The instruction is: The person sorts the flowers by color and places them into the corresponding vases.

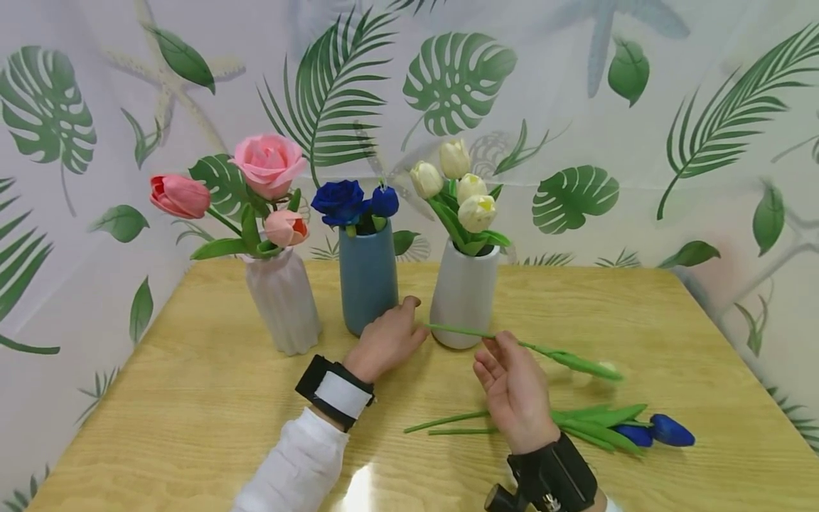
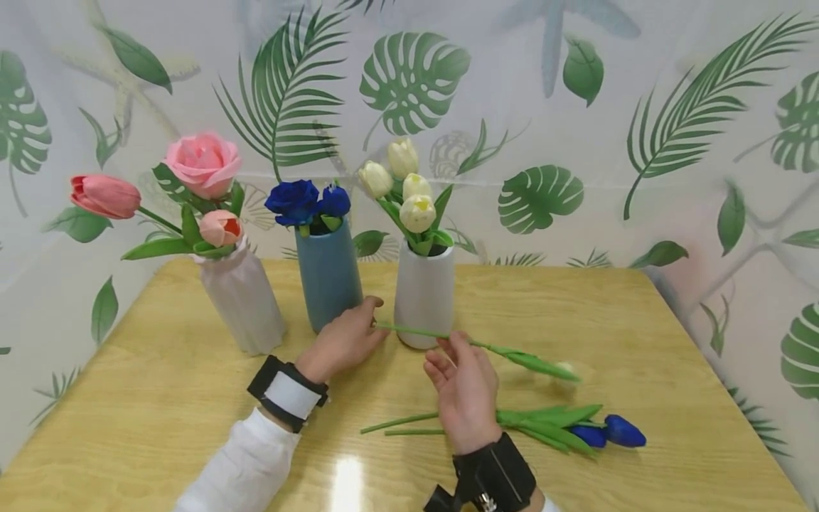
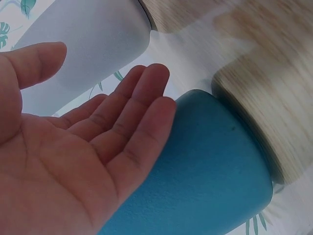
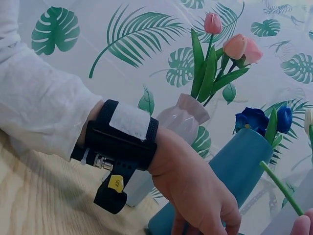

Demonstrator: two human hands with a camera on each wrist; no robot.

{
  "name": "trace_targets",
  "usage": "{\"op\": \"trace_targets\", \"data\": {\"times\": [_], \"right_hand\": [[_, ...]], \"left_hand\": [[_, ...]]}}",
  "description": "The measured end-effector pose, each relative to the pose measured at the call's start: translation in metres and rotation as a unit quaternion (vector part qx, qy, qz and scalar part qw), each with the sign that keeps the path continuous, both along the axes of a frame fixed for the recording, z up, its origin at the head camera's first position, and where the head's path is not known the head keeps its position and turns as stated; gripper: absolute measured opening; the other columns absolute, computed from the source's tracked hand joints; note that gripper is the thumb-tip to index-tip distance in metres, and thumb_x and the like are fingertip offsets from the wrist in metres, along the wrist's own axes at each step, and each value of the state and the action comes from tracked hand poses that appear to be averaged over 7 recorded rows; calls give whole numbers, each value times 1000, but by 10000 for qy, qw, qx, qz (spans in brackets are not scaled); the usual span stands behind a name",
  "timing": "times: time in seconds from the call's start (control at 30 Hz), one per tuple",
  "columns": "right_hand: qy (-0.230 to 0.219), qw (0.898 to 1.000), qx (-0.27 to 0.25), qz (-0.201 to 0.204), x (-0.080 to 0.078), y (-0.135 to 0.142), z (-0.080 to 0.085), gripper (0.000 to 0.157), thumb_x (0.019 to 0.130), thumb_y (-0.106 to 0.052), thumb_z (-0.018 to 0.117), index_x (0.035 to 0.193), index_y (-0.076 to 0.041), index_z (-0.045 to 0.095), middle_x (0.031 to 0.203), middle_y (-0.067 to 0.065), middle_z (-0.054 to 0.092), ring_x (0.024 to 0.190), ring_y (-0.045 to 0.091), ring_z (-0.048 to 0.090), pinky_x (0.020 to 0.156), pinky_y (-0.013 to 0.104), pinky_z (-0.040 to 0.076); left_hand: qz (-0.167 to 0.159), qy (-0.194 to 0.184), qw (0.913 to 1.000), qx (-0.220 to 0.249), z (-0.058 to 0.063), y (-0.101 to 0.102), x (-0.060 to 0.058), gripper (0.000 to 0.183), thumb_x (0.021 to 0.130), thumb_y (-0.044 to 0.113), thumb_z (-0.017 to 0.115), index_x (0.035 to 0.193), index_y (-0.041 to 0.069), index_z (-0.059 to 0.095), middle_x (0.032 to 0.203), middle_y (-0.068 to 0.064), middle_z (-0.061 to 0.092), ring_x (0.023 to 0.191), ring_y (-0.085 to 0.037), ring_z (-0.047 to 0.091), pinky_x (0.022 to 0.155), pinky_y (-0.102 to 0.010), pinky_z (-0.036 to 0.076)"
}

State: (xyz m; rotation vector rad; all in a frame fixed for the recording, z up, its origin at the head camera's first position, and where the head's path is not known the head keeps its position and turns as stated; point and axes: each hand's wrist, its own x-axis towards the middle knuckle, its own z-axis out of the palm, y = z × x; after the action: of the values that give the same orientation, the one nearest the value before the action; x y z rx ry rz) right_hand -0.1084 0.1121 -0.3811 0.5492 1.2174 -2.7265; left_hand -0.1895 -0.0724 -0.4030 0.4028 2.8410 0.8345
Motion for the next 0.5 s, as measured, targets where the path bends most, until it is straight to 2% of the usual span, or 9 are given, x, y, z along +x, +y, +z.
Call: {"op": "trace_targets", "data": {"times": [0.07, 0.23, 0.33, 0.43, 0.5], "right_hand": [[98, 9999, 11, -19, 0, 0, 0, 14, 106, -21, 48, 115, -16, 40, 98, -4, 58, 72, 6, 60, 69, 16, 51], [233, 9988, 422, -104, 1, 0, 2, 33, 106, -20, 46, 135, -14, 30, 109, -1, 56, 72, 5, 60, 70, 16, 51], [408, 9966, 623, -344, 2, -1, 4, 30, 106, -18, 48, 132, -13, 35, 110, 1, 57, 70, 7, 61, 69, 17, 52], [848, 9904, 875, -658, 2, 0, 3, 23, 104, -18, 53, 123, -10, 41, 106, 3, 60, 67, 9, 64, 66, 20, 54], [1332, 9800, 1189, -881, 0, 1, -4, 25, 103, -19, 54, 122, -8, 43, 107, 5, 62, 66, 11, 65, 66, 24, 56]], "left_hand": [[4, -8, 10000, 0, 0, 0, 0, 50, 103, 30, 52, 145, 5, 41, 109, -13, 67, 81, -23, 60, 64, -38, 47], [-8, -10, 10000, 12, -1, 1, 0, 49, 103, 30, 53, 144, 4, 42, 109, -13, 67, 78, -22, 58, 61, -36, 45], [-38, 9, 10000, 37, -2, 2, 1, 49, 103, 28, 53, 144, 3, 42, 108, -13, 67, 77, -22, 58, 60, -36, 45], [-87, 18, 10000, 36, -3, 3, 1, 48, 103, 28, 51, 144, 4, 41, 112, -14, 67, 79, -21, 59, 61, -36, 45], [-115, 14, 9999, 31, -3, 4, 1, 49, 104, 29, 51, 145, 4, 40, 116, -15, 66, 81, -21, 59, 63, -36, 46]]}}
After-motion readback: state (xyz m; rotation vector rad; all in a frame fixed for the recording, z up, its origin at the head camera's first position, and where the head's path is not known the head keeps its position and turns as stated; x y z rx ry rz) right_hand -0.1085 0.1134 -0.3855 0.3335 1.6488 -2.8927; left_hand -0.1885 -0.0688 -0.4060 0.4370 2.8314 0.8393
